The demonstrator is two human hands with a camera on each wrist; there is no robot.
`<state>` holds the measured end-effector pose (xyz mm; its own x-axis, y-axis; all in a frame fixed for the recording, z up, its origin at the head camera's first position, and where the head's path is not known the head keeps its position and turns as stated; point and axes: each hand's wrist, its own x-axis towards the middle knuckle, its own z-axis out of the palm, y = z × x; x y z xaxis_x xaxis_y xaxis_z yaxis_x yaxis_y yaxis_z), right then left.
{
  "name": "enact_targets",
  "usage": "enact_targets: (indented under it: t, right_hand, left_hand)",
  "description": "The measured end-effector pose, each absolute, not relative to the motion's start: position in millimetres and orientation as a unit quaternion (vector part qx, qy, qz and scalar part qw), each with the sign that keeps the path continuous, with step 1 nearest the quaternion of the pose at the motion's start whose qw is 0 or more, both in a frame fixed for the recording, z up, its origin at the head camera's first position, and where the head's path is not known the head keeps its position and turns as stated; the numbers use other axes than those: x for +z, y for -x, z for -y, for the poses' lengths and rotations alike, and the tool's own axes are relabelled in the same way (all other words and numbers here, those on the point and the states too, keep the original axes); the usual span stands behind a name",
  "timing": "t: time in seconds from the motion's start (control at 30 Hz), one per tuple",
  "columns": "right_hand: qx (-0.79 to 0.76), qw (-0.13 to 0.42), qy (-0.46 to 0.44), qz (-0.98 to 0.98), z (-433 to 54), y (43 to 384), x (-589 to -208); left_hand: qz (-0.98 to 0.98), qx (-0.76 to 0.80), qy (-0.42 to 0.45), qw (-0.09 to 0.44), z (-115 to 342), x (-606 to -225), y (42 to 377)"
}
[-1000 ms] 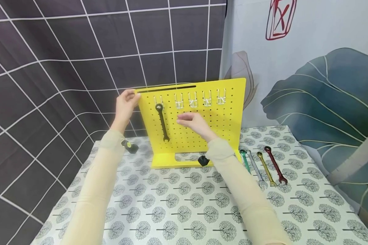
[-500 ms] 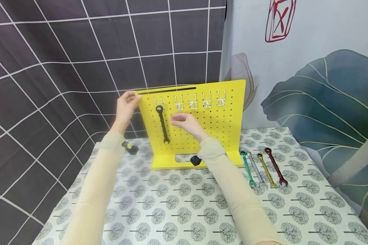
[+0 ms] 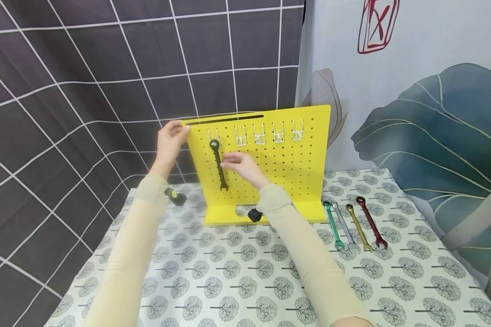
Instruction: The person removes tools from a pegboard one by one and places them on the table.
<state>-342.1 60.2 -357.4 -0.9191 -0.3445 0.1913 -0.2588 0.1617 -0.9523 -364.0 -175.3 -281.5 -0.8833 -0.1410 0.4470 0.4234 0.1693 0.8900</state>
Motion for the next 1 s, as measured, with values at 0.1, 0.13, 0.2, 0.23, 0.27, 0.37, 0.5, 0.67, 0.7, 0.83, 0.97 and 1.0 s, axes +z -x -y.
enact_targets:
  t: [0.1,0.13,0.2,0.23,0.27,0.37,0.5,0.67,0.7,0.83,0.97,1.0]
  right_hand:
    - [-0.616,0.037,0.201,-0.761,-56,343,-358]
    - [-0.617,0.038,0.201,-0.76,-55,343,-358]
    - [-0.62,0.037,0.2,-0.758,-52,344,-359]
    - [-0.622,0.036,0.2,-0.756,-50,344,-360]
    - [-0.624,0.034,0.198,-0.755,-49,343,-360]
    - [-0.625,0.031,0.196,-0.755,-46,343,-362]
    - [-0.625,0.035,0.192,-0.756,-44,343,-365]
    - [-0.628,0.036,0.189,-0.754,-43,342,-369]
    - [-0.629,0.034,0.19,-0.753,-43,342,-369]
    - [-0.625,0.027,0.19,-0.756,-42,341,-369]
    - [-0.619,0.023,0.191,-0.762,-42,340,-368]
    - [-0.617,0.021,0.192,-0.763,-42,341,-368]
  left_hand:
    - [0.734,-0.634,0.095,0.223,175,-280,365]
    - [0.734,-0.634,0.095,0.223,175,-280,364]
    - [0.735,-0.633,0.096,0.226,175,-280,365]
    - [0.735,-0.632,0.097,0.227,175,-280,365]
    - [0.734,-0.633,0.096,0.226,176,-280,366]
    - [0.733,-0.636,0.092,0.222,176,-280,365]
    - [0.732,-0.641,0.087,0.217,175,-279,364]
    - [0.73,-0.639,0.094,0.222,174,-281,364]
    - [0.73,-0.639,0.095,0.223,174,-281,364]
    - [0.728,-0.641,0.097,0.223,174,-281,364]
    - [0.727,-0.644,0.093,0.221,175,-281,365]
    - [0.727,-0.644,0.092,0.222,175,-281,365]
